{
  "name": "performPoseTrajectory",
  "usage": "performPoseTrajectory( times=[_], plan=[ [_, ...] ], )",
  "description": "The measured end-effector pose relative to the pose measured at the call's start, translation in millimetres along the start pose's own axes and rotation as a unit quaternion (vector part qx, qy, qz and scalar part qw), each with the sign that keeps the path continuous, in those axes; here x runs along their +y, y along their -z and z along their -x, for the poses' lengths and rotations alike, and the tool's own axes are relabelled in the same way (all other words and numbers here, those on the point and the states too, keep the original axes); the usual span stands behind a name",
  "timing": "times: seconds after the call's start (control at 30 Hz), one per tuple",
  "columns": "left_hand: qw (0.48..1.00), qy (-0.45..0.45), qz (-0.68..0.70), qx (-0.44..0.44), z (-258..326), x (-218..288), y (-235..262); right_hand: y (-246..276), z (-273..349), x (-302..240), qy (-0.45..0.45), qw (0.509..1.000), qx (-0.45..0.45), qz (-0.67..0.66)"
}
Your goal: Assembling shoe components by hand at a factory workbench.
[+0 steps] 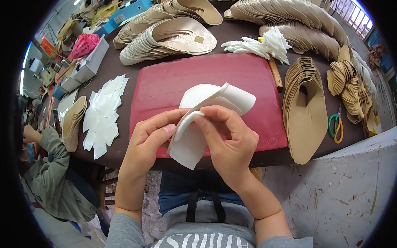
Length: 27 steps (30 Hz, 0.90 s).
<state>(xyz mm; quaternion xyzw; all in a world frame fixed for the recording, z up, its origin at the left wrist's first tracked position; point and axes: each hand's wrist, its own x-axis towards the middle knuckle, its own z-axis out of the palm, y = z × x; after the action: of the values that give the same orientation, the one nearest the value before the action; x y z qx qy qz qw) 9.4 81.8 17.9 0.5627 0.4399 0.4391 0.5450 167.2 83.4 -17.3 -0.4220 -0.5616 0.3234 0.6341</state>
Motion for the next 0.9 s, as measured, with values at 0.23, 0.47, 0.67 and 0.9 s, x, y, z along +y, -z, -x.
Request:
performPoseTrajectory(
  times=[0.23,0.47,0.67,0.9],
  plan=[
    [0.967,-0.109,-0.208,0.096,0,-8,-14,-3,0,1,0.052,0.997,0.009,0.049],
    [0.941,-0.176,-0.267,0.11,-1,-7,-17,3,0,-14,0.016,0.992,-0.009,0.128],
    [0.95,-0.153,-0.264,0.063,4,-4,-4,14,-20,-19,0.099,0.963,-0.065,0.241],
    [0.977,-0.094,-0.191,0.008,16,4,7,23,-32,-17,0.216,0.91,-0.193,0.295]
  ],
)
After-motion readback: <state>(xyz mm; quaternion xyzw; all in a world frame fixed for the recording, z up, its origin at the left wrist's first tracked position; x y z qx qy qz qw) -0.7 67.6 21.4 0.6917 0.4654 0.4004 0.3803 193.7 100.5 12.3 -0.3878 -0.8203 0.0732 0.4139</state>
